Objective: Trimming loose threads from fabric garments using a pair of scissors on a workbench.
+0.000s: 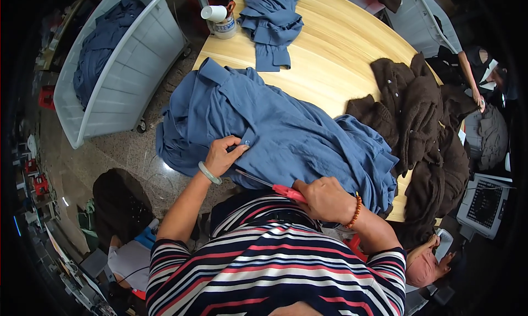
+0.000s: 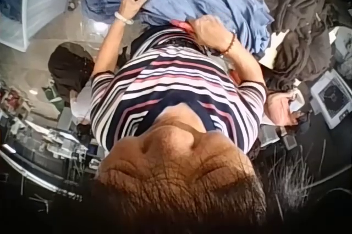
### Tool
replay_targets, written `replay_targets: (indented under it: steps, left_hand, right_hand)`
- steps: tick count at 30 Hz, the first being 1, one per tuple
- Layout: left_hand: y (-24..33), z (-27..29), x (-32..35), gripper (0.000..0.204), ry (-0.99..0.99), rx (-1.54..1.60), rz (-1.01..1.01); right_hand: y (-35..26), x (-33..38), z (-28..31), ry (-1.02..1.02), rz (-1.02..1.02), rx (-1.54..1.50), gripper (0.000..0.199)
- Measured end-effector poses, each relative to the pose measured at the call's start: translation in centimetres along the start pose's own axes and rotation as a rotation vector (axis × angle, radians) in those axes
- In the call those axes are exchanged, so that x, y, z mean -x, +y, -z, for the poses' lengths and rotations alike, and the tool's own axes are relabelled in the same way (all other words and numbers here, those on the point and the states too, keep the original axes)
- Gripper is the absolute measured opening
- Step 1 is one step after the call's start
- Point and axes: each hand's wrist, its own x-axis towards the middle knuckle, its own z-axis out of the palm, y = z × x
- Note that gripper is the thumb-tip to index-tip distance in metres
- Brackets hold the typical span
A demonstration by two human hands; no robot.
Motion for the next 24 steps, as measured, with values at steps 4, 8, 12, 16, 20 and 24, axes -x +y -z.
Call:
replay_targets:
  steps: [4,8,12,16,20,24]
  left_hand:
    - [-0.9,1.3,0.8,0.019,-0.032,0.053,0.218]
    - [1.3,2.2,3.0,0.035,0.116,-0.203,-0.016]
    - [3.5,1.9,4.2,0.039,0.208,-0.61,-0.192]
    - [0.5,-0.2,1.8,0.036,0.195,-0.361,-0.042]
    - [-1.3,-1.2,-1.3,0.025,0.132,-0.175,0.048]
    - [-1.1,-0.5,-1.3,0.026,0.038,-0.149,0.069]
  right_hand:
    - [0.0,-0.1,0.0,0.044,-0.048,-0.01,0.03]
    - [1.2,1.0,-0.6,0.143,-0.038,-0.07,0.029]
    - [1.6,1.8,-0.8,0.21,-0.079,-0.121,0.026]
    - [1.6,1.7,-0.6,0.189,-0.141,-0.09,0.025]
    - [1.5,1.6,-0.4,0.201,-0.156,-0.063,0.024]
    - [0.7,1.9,-0.1,0.149,-0.182,0.01,0.023]
